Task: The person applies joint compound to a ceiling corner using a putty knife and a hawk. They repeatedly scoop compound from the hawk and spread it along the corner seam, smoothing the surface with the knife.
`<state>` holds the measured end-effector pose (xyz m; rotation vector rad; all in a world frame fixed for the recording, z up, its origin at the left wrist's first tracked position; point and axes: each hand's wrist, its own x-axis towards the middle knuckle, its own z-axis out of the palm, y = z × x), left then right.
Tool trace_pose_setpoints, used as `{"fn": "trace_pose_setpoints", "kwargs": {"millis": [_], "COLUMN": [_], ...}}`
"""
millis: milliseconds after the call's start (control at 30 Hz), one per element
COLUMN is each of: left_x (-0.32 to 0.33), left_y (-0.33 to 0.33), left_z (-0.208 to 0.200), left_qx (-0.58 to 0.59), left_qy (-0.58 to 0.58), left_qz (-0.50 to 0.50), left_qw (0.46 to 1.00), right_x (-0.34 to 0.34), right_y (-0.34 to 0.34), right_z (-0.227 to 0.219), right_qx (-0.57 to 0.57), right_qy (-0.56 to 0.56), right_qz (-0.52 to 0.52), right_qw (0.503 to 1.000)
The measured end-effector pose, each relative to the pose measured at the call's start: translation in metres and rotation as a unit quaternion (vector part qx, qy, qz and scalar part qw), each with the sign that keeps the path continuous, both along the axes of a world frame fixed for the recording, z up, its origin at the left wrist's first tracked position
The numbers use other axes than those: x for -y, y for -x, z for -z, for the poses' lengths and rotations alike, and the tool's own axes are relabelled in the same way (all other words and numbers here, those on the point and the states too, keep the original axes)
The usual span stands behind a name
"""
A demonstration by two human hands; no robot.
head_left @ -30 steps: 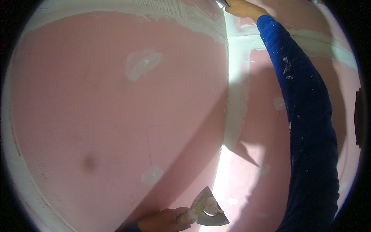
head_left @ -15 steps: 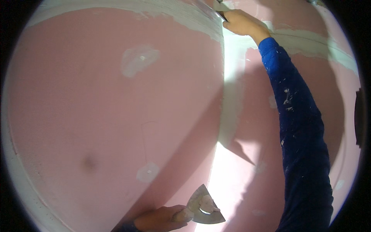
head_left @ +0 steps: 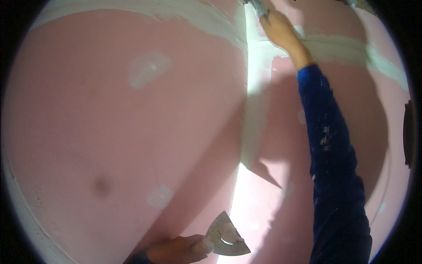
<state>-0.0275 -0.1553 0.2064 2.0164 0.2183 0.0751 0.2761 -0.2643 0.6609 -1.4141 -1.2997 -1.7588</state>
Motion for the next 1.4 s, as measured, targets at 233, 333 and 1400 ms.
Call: {"fn": "trace_pose_setpoints", "kwargs": {"millis": [233, 333, 1400], "left_x": [-0.008, -0.012, -0.016], "left_y": [0.002, -0.003, -0.007], "left_z": [0.002, 0.010, -0.002], "left_qx": [0.054, 0.065, 0.000], "left_qy": [-0.187, -0.148, -0.114], "left_qz": [0.048, 0.056, 0.051], "left_qw": [0.980, 0.985, 0.992], "right_x": [-0.027, -0.036, -0.028], "right_y": [-0.051, -0.057, -0.034], "right_z": [-0.111, -0.114, -0.044], "right_qx": [0.113, 0.063, 0.063], "right_qy": [0.013, 0.029, 0.125], "right_qz": [0.110, 0.123, 0.186], "right_qw": [0.987, 0.990, 0.973]}}
